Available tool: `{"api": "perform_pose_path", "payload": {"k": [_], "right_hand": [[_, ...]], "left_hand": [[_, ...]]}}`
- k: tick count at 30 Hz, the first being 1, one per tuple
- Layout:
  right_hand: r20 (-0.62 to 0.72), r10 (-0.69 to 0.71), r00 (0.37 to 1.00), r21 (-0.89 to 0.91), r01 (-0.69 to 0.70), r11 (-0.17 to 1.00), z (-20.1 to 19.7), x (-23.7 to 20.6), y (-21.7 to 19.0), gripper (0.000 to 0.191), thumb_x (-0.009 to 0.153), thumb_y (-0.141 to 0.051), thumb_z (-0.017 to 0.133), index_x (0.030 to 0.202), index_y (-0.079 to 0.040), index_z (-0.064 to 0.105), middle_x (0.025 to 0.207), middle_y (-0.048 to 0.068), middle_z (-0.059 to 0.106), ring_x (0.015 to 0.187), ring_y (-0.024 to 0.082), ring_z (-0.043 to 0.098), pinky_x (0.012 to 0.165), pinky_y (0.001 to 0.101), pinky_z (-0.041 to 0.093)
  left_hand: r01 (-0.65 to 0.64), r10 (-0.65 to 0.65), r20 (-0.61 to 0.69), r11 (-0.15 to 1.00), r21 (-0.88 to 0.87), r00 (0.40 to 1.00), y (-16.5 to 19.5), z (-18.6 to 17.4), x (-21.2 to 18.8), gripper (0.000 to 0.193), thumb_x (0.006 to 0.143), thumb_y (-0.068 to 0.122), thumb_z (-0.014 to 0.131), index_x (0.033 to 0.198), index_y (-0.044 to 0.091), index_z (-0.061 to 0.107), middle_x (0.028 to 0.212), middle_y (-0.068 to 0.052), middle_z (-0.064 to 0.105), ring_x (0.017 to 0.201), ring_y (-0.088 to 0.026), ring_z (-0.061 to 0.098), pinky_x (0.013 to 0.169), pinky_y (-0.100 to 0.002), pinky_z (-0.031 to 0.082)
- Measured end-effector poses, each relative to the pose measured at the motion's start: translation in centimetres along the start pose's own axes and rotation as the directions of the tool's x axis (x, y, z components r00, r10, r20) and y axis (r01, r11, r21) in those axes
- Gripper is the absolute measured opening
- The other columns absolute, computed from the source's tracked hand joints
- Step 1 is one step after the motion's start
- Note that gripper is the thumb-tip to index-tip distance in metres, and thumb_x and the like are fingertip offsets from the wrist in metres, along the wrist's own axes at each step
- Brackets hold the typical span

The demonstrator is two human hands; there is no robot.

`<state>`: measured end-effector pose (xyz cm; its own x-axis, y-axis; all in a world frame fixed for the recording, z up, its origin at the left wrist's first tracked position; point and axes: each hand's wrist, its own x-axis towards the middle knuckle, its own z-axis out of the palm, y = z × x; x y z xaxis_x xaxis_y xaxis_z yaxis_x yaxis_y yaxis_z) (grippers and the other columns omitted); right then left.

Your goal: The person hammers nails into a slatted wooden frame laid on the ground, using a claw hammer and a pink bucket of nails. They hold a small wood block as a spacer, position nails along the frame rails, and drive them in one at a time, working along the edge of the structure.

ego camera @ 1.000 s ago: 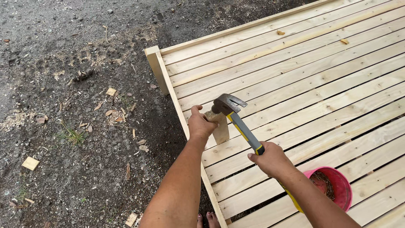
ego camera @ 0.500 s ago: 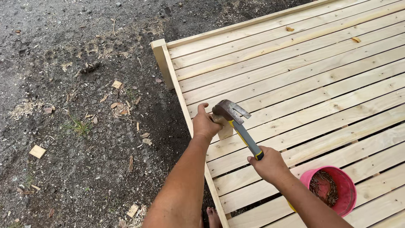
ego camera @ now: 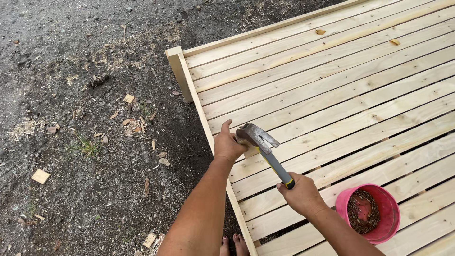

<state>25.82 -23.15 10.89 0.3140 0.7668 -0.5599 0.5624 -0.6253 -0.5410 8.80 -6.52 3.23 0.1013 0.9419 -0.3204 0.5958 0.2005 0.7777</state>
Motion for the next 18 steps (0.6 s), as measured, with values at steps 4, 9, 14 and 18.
{"api": "perform_pose_path", "payload": {"k": [4, 9, 14, 18], "right_hand": [[0.016, 0.039, 0.999, -0.047, -0.039, 0.998, -0.2, 0.2, 0.2, 0.031, 0.086, -0.035, 0.076, 0.097, -0.007, 0.072, 0.065, 0.009, 0.062, 0.062, 0.021, 0.055, 0.066, 0.0366, 0.051], [-0.077, -0.082, 0.994, 0.179, 0.095, 0.979, 0.4, -0.7, 0.5, 0.039, 0.088, -0.036, 0.077, 0.086, 0.002, 0.069, 0.065, 0.009, 0.056, 0.062, 0.020, 0.048, 0.061, 0.0392, 0.047], [-0.026, -0.012, 1.000, 0.091, 0.014, 0.996, 1.7, -0.3, 1.0, 0.027, 0.087, -0.028, 0.075, 0.095, -0.003, 0.071, 0.066, 0.009, 0.062, 0.063, 0.021, 0.054, 0.067, 0.0376, 0.051], [-0.012, -0.009, 1.000, -0.045, 0.008, 0.999, 1.6, 0.3, 0.7, 0.027, 0.086, -0.027, 0.074, 0.102, -0.005, 0.072, 0.067, 0.008, 0.064, 0.064, 0.022, 0.058, 0.070, 0.0380, 0.053]], "left_hand": [[0.038, -0.038, 0.004, 0.999, -0.014, 0.999, -0.2, 0.0, -0.2, 0.114, 0.055, 0.016, 0.095, 0.153, 0.012, 0.037, 0.100, -0.006, 0.079, 0.095, -0.018, 0.075, 0.092, -0.028, 0.058], [0.022, -0.021, 0.009, 1.000, -0.022, 1.000, -0.7, -0.1, 0.0, 0.116, 0.052, 0.015, 0.096, 0.152, 0.012, 0.037, 0.105, -0.006, 0.077, 0.098, -0.019, 0.074, 0.094, -0.029, 0.057], [0.045, -0.045, 0.019, 0.999, -0.013, 0.999, -1.0, 0.3, 0.3, 0.115, 0.053, 0.015, 0.096, 0.152, 0.011, 0.039, 0.105, -0.005, 0.077, 0.097, -0.017, 0.074, 0.093, -0.029, 0.058], [0.042, -0.042, 0.006, 0.999, -0.021, 0.999, -1.2, 0.4, 0.5, 0.116, 0.054, 0.017, 0.095, 0.155, 0.011, 0.036, 0.102, -0.005, 0.079, 0.095, -0.016, 0.075, 0.093, -0.027, 0.058]]}}
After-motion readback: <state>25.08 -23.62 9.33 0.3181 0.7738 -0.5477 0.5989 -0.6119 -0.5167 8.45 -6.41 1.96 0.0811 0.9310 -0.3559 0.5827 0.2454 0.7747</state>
